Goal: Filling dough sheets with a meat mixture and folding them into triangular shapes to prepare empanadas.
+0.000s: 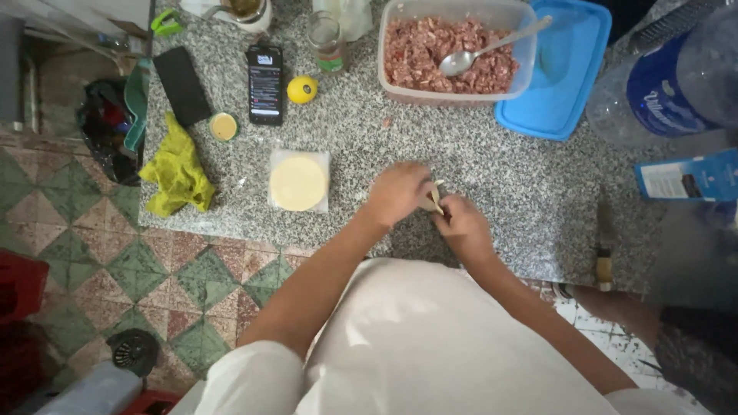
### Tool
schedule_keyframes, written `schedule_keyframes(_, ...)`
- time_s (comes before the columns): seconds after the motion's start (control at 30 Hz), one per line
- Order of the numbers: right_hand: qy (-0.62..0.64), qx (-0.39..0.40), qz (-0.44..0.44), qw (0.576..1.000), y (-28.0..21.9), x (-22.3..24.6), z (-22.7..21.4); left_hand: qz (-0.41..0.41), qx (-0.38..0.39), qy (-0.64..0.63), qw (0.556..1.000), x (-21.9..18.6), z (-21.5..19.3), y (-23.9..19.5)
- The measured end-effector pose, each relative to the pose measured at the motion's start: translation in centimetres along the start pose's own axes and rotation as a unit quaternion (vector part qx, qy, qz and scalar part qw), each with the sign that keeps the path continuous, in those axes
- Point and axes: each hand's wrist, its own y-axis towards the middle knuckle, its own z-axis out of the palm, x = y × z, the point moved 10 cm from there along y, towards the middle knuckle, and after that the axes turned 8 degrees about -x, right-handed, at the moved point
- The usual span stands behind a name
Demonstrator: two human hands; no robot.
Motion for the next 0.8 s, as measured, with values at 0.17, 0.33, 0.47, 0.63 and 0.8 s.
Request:
schedule_keyframes(0.17, 0.016, -0.041, -0.033, 0.998, 0.0, 0.1, 0.5, 0.058, 0.0, 0.059, 0.997, -3.8, 0.5, 2.0)
schedule_keyframes(0.33, -0.005, -0.093, -0.08, 0.992, -0.4, -0.8, 1.1, 0.041, 0.024, 0.076, 0.996, -5.0, -0.2, 2.1)
schedule_keyframes(0.47, -0.002, -0.065, -0.063, 0.996, -0.3, 0.7, -0.2, -0.003, 0.014, 0.035, 0.999, -4.4, -1.0, 1.9)
schedule_keyframes(0.63, 0.013, 0.011, 0.019, 1.0, 0.3, -0.9, 1.4, -0.008, 0.025, 0.028, 0.999, -3.0, -2.5, 0.0)
schedule_keyframes(0.8, 0.122, -0.024, 0.033, 0.992, 0.3, 0.2, -0.5, -0.017, 0.087, -0.088, 0.992, -1.6, -1.0, -1.0)
